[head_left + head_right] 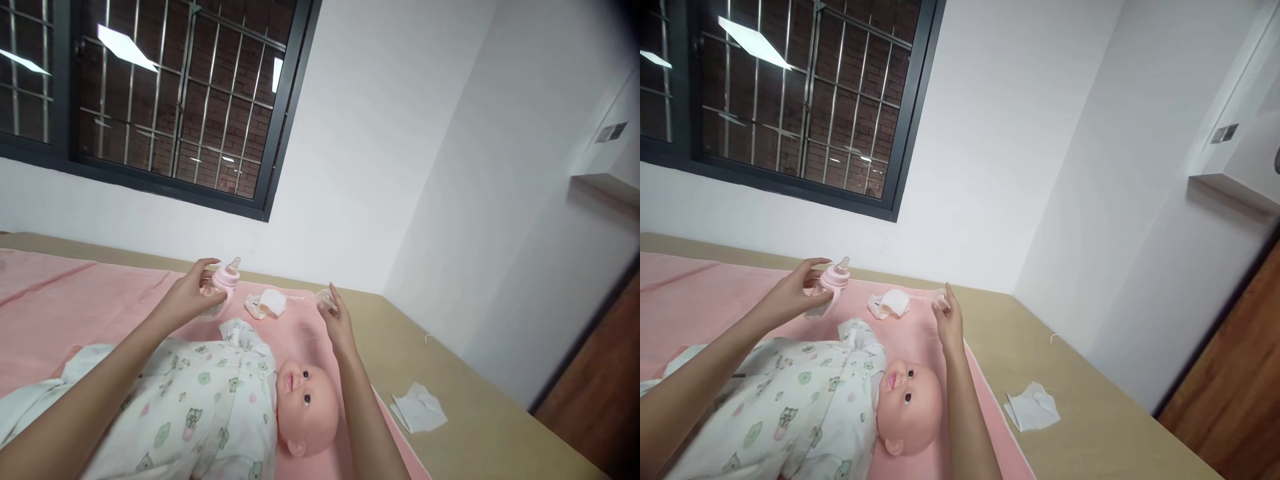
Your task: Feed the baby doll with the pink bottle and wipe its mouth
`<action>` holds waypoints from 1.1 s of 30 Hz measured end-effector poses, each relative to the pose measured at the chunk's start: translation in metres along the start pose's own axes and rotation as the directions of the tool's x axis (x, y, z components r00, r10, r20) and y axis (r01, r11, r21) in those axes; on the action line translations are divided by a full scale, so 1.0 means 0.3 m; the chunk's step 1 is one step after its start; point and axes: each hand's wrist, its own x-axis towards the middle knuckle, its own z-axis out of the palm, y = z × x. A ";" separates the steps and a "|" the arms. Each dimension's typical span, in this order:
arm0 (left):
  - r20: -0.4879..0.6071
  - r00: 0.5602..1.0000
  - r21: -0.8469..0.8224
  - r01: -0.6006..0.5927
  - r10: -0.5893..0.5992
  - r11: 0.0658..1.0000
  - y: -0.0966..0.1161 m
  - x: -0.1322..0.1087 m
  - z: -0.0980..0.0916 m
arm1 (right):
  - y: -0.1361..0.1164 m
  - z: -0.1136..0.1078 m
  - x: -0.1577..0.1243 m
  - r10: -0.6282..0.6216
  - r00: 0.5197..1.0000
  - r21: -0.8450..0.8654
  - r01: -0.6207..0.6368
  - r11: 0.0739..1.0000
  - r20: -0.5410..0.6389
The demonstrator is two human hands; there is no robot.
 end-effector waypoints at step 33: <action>0.157 0.881 0.370 -0.472 0.446 0.801 0.196 -0.223 0.084 | -0.343 0.206 -0.220 -0.116 0.970 0.211 0.070 0.975 0.215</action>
